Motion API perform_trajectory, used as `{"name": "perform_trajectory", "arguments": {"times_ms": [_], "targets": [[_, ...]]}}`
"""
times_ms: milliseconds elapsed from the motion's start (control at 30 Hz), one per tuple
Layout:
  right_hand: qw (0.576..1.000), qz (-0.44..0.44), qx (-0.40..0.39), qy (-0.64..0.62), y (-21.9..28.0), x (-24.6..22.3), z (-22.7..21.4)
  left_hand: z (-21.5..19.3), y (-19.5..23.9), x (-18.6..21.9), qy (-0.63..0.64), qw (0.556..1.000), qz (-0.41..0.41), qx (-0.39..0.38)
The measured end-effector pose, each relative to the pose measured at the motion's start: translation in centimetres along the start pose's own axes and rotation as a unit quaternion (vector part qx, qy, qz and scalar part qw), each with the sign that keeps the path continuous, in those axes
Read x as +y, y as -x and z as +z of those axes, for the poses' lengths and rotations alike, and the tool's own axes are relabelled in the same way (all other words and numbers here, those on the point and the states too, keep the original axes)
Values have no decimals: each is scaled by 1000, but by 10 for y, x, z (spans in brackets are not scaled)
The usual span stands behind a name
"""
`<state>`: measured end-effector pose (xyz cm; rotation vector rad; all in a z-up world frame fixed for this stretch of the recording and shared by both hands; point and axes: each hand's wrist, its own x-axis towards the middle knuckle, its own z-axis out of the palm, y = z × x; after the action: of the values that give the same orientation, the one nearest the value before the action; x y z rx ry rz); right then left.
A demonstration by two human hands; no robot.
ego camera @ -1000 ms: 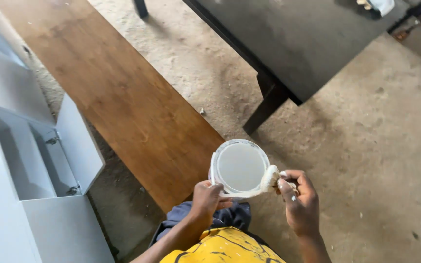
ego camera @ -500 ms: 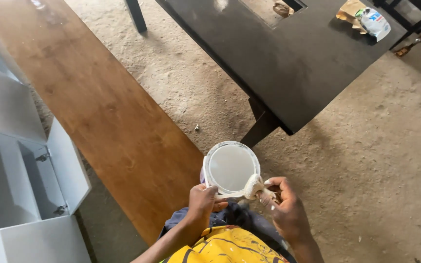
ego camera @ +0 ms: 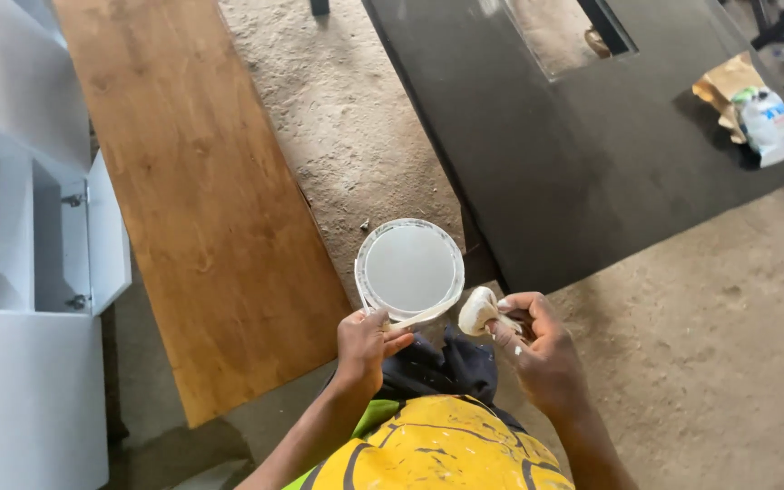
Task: Applying white paint to the edges and surfaces of wooden cabinets using a sponge applicator.
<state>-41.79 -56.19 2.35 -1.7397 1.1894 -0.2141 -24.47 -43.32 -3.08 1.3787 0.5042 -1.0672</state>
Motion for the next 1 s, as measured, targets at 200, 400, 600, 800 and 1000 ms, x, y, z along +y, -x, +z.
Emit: {"name": "perform_trajectory", "arguments": {"times_ms": [200, 400, 600, 800, 1000], "targets": [[992, -122, -42, 9, -56, -15, -5, 31, -24, 20, 38, 999, 23, 19], [990, -121, -64, 39, -118, -51, 1, 51, -82, 67, 66, 996, 32, 48], [991, -111, -61, -39, -243, -101, 40, 68, -177, 159, 110, 992, 44, 34], [987, -121, -87, -68, -388, -187, 117, 86, -228, 313, -23, 999, -14, 45], [984, -154, -84, -12, -479, -284, 151, 104, -277, 443, -63, 997, 32, 22]]}}
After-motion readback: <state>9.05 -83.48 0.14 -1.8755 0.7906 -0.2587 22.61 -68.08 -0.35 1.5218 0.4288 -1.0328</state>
